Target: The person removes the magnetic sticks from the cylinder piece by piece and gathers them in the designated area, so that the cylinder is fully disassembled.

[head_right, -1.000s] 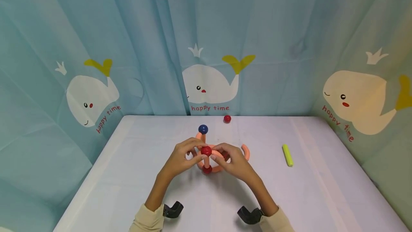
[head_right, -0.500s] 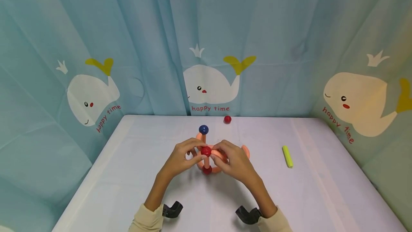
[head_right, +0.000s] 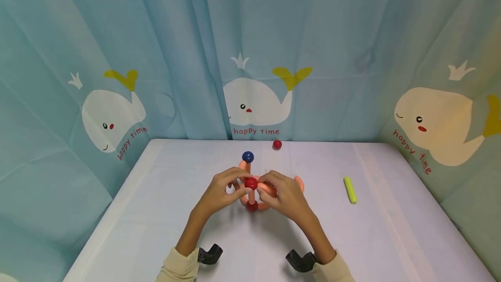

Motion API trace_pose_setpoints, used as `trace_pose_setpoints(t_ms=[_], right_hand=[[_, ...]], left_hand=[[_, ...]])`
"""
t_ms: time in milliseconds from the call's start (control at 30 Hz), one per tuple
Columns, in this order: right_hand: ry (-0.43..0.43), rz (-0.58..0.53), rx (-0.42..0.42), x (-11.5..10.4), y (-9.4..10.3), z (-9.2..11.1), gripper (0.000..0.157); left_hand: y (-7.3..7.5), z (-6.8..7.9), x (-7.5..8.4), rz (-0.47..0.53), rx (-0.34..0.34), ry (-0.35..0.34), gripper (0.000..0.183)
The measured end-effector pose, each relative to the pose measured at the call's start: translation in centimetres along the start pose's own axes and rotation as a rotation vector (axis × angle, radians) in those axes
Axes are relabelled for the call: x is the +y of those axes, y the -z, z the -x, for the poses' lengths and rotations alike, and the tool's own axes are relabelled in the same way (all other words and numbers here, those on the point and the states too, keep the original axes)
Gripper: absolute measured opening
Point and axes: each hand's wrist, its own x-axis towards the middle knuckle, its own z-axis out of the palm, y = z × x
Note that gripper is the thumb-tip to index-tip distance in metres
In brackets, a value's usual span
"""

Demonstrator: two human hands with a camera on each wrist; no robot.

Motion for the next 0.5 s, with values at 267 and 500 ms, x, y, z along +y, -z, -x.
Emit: trace_pose_setpoints(t_ms=[267,500], right_hand=[[-0.073,0.022,0.000,-0.1,0.4,0.1,0.013],[-0.179,0.005,0.043,1.3,1.4,0.2,0.012]], left_hand=[[0.0,0.0,0.0,-0.010,0.005,-0.006,0.029],[0.0,0.0,0.1,-0.006,-0.001,0.020,0.028]])
